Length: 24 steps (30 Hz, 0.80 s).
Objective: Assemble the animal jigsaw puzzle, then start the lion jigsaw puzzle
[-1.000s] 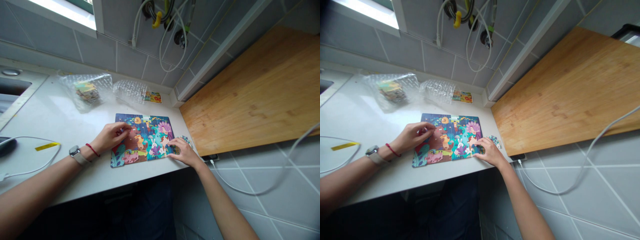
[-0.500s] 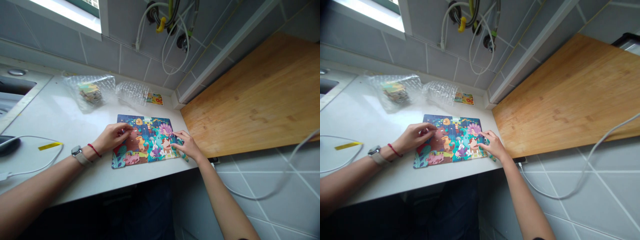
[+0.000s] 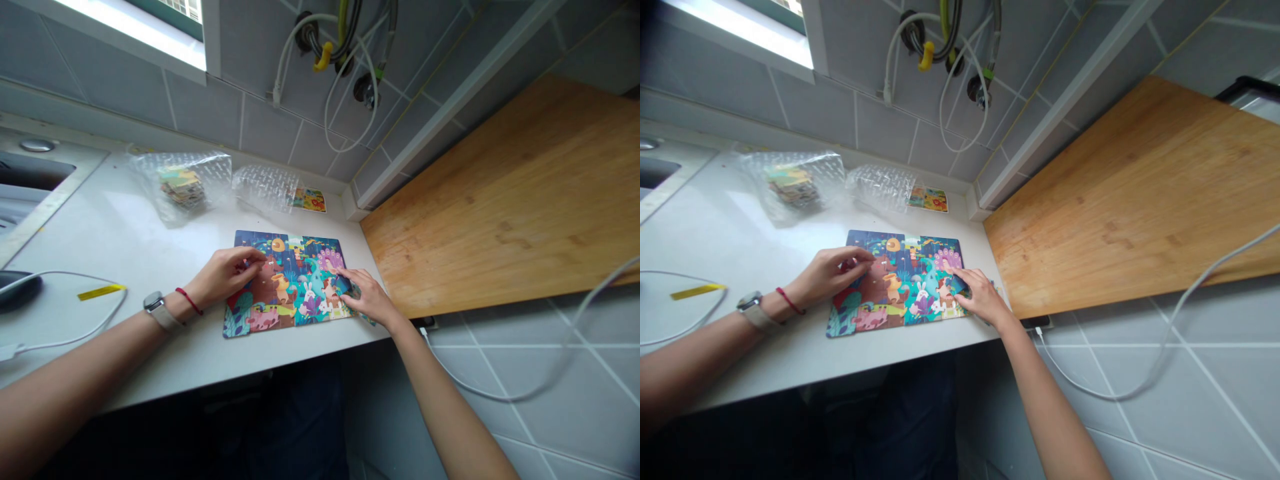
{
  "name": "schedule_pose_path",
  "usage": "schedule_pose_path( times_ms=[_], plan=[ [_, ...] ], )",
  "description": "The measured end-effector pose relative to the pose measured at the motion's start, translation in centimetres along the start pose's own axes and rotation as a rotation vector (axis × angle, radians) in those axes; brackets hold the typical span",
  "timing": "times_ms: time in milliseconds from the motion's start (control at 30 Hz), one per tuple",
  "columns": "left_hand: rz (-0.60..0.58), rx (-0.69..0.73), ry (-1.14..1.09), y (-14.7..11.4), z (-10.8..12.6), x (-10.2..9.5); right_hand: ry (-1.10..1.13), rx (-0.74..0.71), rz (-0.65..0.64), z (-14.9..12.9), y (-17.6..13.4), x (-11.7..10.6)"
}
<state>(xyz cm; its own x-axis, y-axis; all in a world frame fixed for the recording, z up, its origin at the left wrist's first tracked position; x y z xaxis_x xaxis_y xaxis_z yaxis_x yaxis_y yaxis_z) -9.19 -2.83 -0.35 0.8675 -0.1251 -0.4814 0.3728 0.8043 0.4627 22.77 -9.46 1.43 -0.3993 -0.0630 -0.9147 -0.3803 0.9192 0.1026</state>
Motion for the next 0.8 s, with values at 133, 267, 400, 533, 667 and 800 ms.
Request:
schedule_pose_path(
  times_ms=[133, 267, 400, 533, 667, 800],
  plan=[
    [-0.005, 0.003, 0.001, 0.1, 0.1, 0.0, -0.032, 0.016, -0.013, -0.4, -0.2, 0.3],
    [-0.008, 0.003, 0.002, 0.1, 0.2, 0.0, -0.069, 0.179, 0.051, -0.5, -0.5, 0.4],
    [-0.011, 0.008, 0.009, 0.1, 0.2, 0.0, -0.131, 0.308, 0.068, -0.6, -0.7, 1.2],
    [-0.007, 0.015, 0.003, 0.1, 0.2, 0.0, -0.142, 0.350, 0.088, -0.8, -0.7, 1.6],
    [-0.002, 0.016, 0.002, 0.1, 0.1, 0.0, -0.091, 0.329, 0.100, -1.0, -0.5, 1.5],
    [-0.010, 0.008, -0.006, 0.0, 0.0, 0.0, -0.040, 0.317, 0.095, -0.7, -0.5, 1.4]
  ],
)
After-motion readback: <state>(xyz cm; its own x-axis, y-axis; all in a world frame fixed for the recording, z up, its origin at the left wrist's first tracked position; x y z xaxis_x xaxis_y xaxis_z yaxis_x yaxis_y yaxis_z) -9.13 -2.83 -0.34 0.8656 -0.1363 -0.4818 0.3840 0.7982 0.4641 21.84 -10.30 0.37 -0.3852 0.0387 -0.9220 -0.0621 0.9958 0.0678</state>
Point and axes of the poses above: each hand's wrist, its own y-axis towards the middle knuckle, its own x-axis out of the palm, z = x × y, the point moved 7 cm from there along y, towards the middle knuckle, and after that the axes turned 3 degrees about z, right-handed, at the moved point
